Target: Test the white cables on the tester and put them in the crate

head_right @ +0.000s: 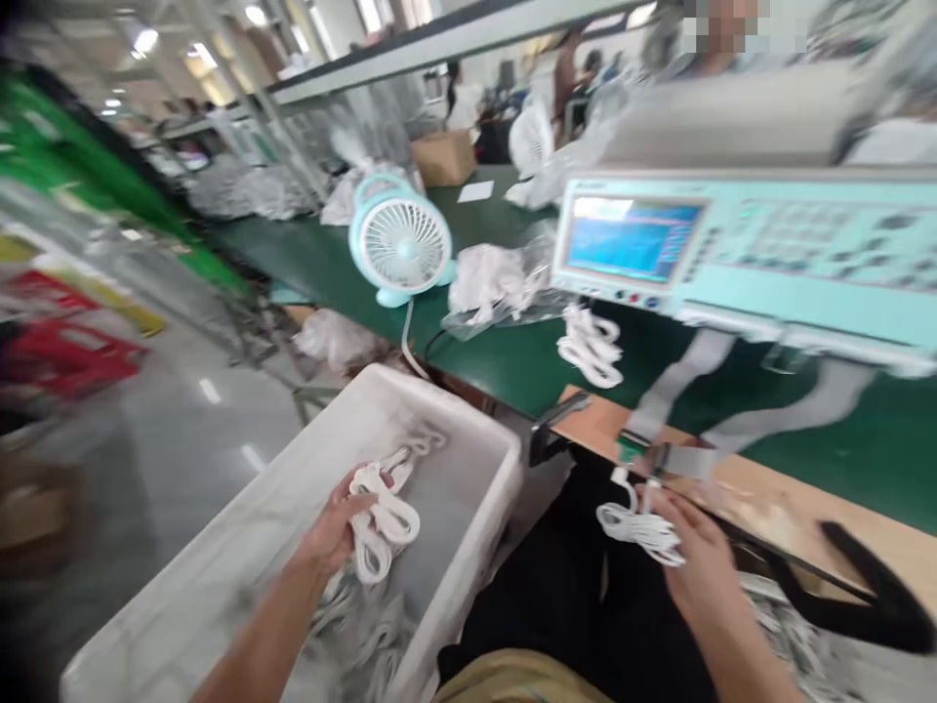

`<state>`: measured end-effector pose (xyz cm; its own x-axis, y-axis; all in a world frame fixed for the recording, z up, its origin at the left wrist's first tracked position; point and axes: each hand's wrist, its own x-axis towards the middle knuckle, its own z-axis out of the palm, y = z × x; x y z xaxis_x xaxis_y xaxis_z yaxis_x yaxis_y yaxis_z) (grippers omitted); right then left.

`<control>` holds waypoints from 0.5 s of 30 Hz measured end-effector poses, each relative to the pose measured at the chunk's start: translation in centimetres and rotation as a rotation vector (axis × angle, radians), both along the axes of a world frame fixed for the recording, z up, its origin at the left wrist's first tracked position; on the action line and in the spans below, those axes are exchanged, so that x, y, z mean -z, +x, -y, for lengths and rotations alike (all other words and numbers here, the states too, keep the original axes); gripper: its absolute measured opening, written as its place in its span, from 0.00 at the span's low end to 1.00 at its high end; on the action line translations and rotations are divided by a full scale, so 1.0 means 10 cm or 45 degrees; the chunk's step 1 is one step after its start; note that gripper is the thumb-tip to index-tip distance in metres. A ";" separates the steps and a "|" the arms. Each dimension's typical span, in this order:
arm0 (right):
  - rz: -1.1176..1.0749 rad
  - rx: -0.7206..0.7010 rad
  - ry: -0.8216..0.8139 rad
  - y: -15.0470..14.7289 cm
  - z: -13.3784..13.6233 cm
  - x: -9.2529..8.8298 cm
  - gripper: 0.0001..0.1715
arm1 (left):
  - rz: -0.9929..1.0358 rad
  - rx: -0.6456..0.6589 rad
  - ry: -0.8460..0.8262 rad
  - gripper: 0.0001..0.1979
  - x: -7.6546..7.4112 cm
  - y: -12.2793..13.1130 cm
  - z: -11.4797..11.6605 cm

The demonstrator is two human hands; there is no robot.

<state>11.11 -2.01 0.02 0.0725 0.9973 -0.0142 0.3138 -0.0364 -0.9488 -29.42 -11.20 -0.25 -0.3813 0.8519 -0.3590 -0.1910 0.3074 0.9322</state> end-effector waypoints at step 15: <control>-1.058 0.123 -0.315 0.04 -0.03 0.02 0.21 | 0.347 1.006 -0.069 0.26 -0.41 2.51 -1.21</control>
<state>11.46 -1.70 -0.17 0.0269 0.9486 -0.3153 -0.4917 -0.2621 -0.8304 -4.35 0.87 3.87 0.4266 0.8111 -0.4002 -0.1173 0.4883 0.8647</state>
